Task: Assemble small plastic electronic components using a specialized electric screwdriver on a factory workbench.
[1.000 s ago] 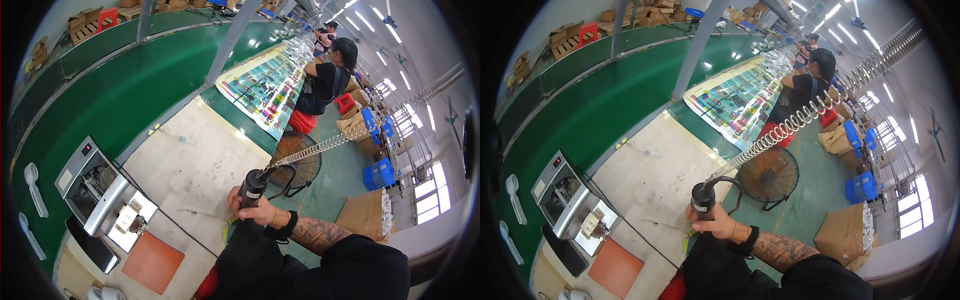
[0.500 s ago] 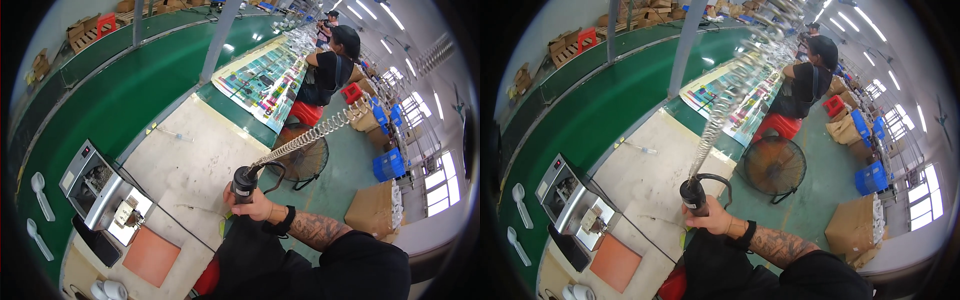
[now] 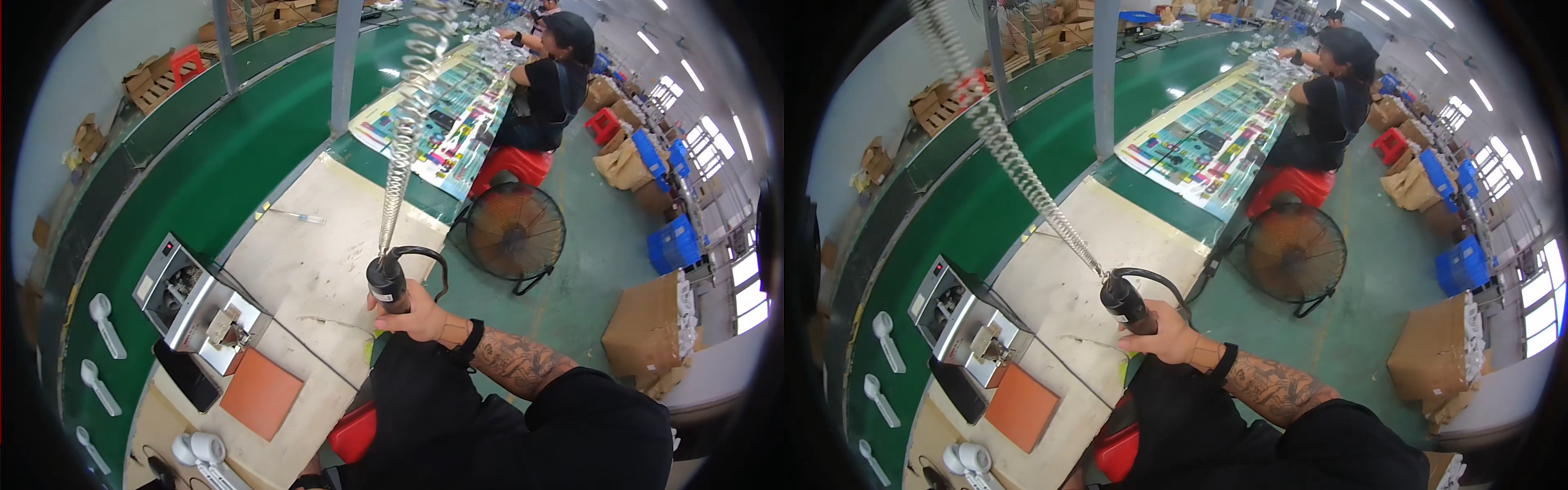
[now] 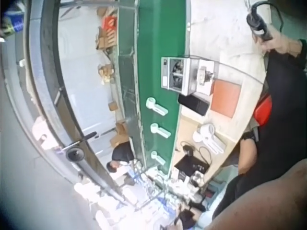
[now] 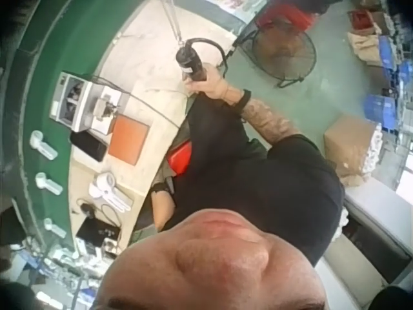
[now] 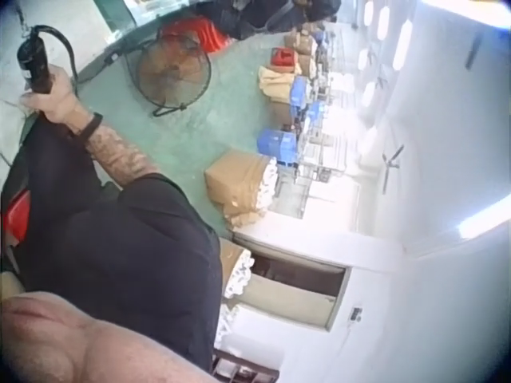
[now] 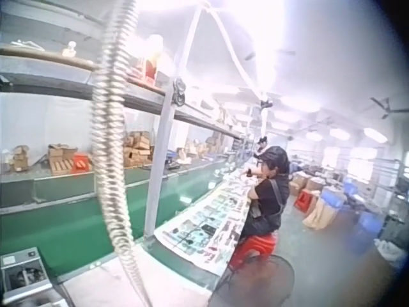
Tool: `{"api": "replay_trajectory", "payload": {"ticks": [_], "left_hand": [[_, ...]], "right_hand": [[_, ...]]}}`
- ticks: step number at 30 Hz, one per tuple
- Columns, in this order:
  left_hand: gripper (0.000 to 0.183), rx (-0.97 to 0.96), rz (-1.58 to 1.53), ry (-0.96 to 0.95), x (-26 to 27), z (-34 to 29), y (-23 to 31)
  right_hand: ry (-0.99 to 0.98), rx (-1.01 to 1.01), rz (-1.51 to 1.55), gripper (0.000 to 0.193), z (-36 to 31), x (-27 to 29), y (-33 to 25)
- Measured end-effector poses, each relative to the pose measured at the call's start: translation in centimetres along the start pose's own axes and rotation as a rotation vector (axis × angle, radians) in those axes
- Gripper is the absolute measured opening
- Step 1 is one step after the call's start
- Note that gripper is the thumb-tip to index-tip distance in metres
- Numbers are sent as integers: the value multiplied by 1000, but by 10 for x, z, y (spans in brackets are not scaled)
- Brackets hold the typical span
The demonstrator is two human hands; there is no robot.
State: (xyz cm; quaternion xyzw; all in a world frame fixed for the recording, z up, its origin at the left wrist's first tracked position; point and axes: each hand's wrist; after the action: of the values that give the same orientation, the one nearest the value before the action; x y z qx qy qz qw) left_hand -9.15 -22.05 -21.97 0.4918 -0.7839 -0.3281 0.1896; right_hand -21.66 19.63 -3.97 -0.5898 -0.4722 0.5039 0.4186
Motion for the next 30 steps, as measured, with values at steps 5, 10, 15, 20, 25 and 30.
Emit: {"api": "replay_trajectory", "payload": {"ticks": [5,10,15,20,25,30], "left_hand": [[22,8,83,76,2,-25,10],[16,-108,209,-157,-83,-86,142],[12,-198,242,-59,-127,-105,223],[34,-809,435,433,-143,-88,257],[38,-802,-317,298,-197,-96,306],[36,-769,-275,157,-172,-109,300]], "right_hand": [[-25,154,21,47,1,8,14],[-91,52,-175,58,-13,19,0],[-437,197,215,47,-25,-1,-63],[-801,115,518,62,-26,-29,-121],[-689,360,799,54,-15,-61,-133],[-733,301,917,53,-16,-59,-149]]}}
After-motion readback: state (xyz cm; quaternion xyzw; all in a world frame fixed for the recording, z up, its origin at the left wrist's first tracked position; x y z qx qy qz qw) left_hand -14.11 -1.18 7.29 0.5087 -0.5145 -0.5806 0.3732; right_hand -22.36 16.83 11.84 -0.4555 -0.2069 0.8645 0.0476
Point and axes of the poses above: each hand's wrist, its own z-axis towards the middle knuckle, its own x-axis out of the back of the hand, y = z × x, and after that the axes turned 1 degree about x, right-handed
